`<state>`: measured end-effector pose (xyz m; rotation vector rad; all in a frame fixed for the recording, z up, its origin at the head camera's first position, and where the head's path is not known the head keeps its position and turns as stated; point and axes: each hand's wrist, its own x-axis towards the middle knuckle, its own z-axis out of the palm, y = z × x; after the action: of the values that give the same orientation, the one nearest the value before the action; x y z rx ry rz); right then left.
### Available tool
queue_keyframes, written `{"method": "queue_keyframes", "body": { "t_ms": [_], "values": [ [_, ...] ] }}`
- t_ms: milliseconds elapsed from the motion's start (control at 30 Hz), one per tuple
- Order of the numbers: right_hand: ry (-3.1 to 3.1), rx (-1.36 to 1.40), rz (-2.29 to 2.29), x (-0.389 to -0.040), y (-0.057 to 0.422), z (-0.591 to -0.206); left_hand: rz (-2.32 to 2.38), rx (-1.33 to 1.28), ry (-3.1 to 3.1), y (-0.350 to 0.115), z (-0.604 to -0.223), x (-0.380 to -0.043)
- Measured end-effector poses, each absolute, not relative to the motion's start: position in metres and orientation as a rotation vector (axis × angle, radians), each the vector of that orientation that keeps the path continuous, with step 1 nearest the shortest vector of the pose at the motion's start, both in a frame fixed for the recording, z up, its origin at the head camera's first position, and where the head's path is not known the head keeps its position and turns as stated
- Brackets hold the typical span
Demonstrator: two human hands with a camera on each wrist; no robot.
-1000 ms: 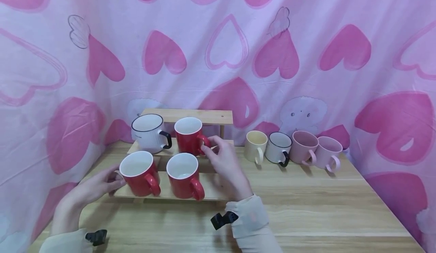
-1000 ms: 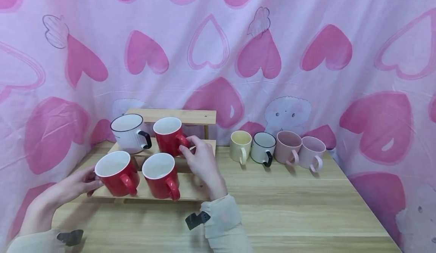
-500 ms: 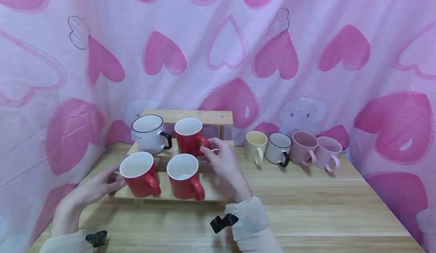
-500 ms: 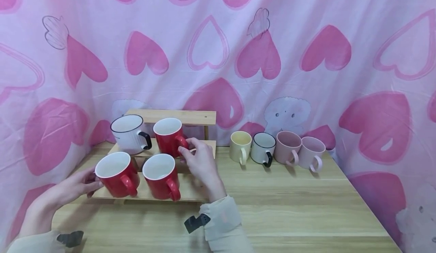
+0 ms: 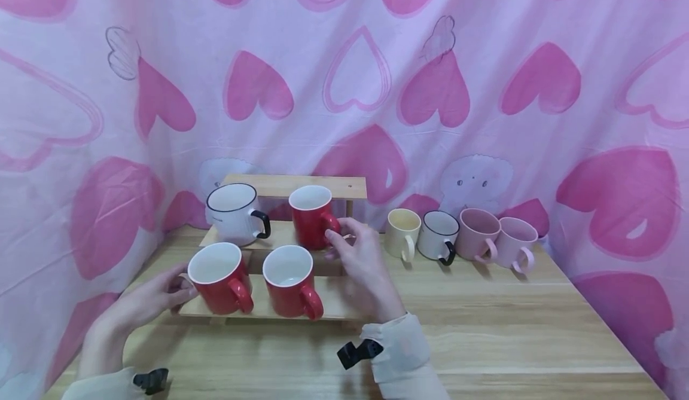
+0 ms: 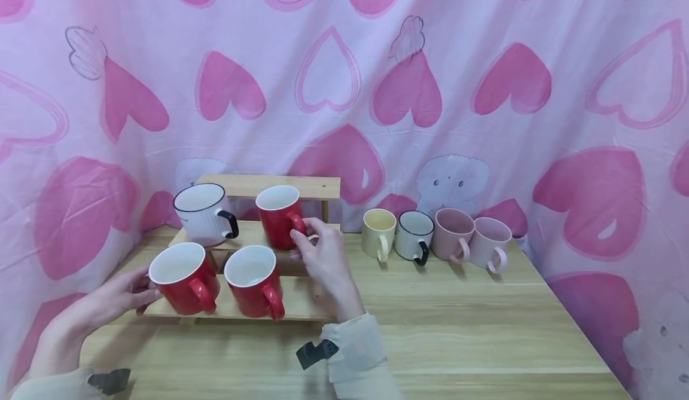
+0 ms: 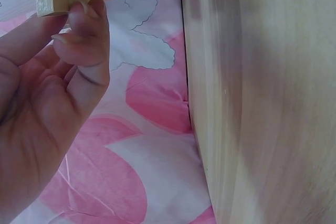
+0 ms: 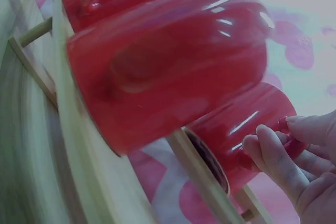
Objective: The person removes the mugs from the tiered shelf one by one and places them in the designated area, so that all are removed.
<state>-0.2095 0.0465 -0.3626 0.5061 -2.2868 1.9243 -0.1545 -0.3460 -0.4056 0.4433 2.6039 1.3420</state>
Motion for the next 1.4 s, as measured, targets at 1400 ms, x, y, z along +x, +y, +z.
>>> {"method": "queue_keyframes", "body": {
  "t_ms": [1400],
  "values": [
    [-1.975,0.282,1.86,-0.186,0.178,-0.344,1.315,0.484,2.632,-0.35,-0.411,-0.158]
  ]
}}
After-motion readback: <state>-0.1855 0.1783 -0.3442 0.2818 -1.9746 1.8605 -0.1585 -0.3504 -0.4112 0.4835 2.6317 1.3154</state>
